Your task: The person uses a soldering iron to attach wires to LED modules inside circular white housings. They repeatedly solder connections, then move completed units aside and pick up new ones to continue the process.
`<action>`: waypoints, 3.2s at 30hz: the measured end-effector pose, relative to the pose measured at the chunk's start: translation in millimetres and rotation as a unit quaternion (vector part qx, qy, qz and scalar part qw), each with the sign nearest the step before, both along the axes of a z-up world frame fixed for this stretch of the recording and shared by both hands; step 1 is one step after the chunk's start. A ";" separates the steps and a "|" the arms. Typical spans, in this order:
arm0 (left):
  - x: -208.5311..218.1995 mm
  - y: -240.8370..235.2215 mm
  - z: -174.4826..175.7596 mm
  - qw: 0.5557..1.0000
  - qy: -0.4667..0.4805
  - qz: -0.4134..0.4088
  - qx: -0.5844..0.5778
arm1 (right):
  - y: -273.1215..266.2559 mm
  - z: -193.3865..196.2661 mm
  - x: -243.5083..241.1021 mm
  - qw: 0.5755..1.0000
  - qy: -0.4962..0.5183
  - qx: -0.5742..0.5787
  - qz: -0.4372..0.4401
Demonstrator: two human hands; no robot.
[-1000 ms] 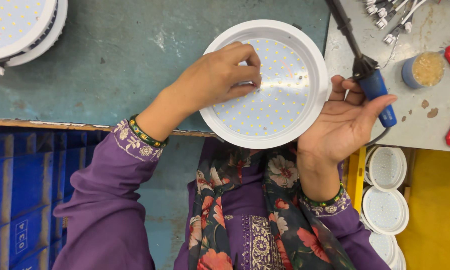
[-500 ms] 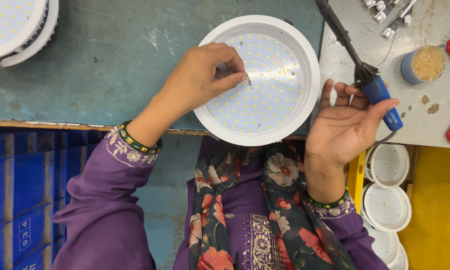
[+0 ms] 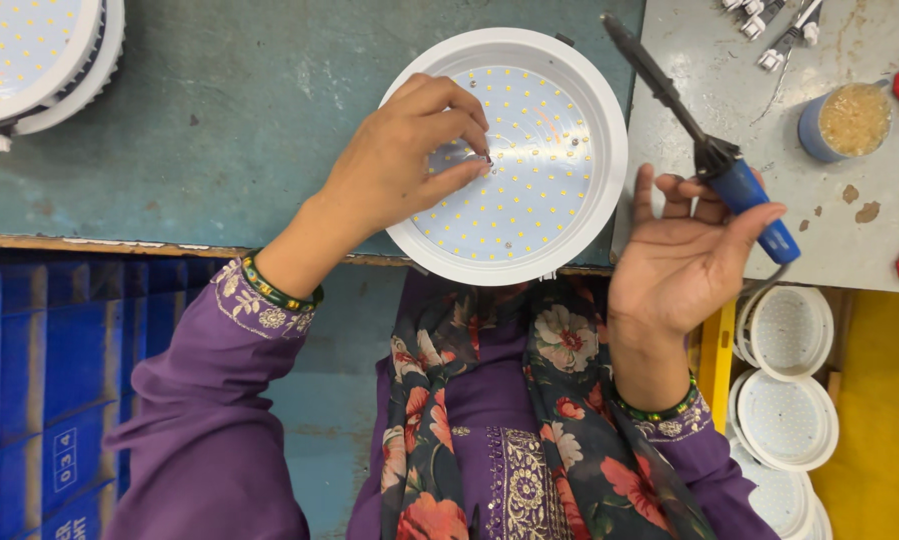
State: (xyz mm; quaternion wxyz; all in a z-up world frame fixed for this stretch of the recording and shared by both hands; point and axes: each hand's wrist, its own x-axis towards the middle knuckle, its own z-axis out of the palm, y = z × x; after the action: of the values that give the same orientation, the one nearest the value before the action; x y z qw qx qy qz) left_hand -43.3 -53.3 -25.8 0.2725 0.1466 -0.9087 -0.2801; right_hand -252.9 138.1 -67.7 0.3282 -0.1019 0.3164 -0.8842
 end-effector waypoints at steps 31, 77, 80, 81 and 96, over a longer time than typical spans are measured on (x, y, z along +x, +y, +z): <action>-12.8 0.2 -4.3 0.963 -0.019 -0.128 -0.235 | -35.3 -8.7 -9.1 1.000 -0.004 -0.024 -0.001; -15.5 5.8 -33.8 0.980 0.020 -0.018 -0.199 | 64.6 2.0 -26.8 0.788 0.594 0.100 -0.131; -14.5 6.1 -33.1 0.980 0.016 -0.018 -0.199 | 61.2 8.4 -26.8 0.766 0.623 0.109 -0.112; -14.1 6.2 -32.9 0.980 0.017 -0.020 -0.196 | 60.6 10.1 -26.4 0.765 0.625 0.109 -0.106; -12.7 8.9 -34.6 0.981 0.012 -0.019 -0.193 | 58.3 11.4 -25.5 0.756 0.636 0.113 -0.107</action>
State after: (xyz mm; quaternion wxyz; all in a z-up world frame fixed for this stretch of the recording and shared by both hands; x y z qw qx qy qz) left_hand -56.0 -44.4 -60.5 0.3015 0.0703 -0.9449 -0.1065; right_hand -278.4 196.4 -56.3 -0.0360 -0.5688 0.5583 -0.6029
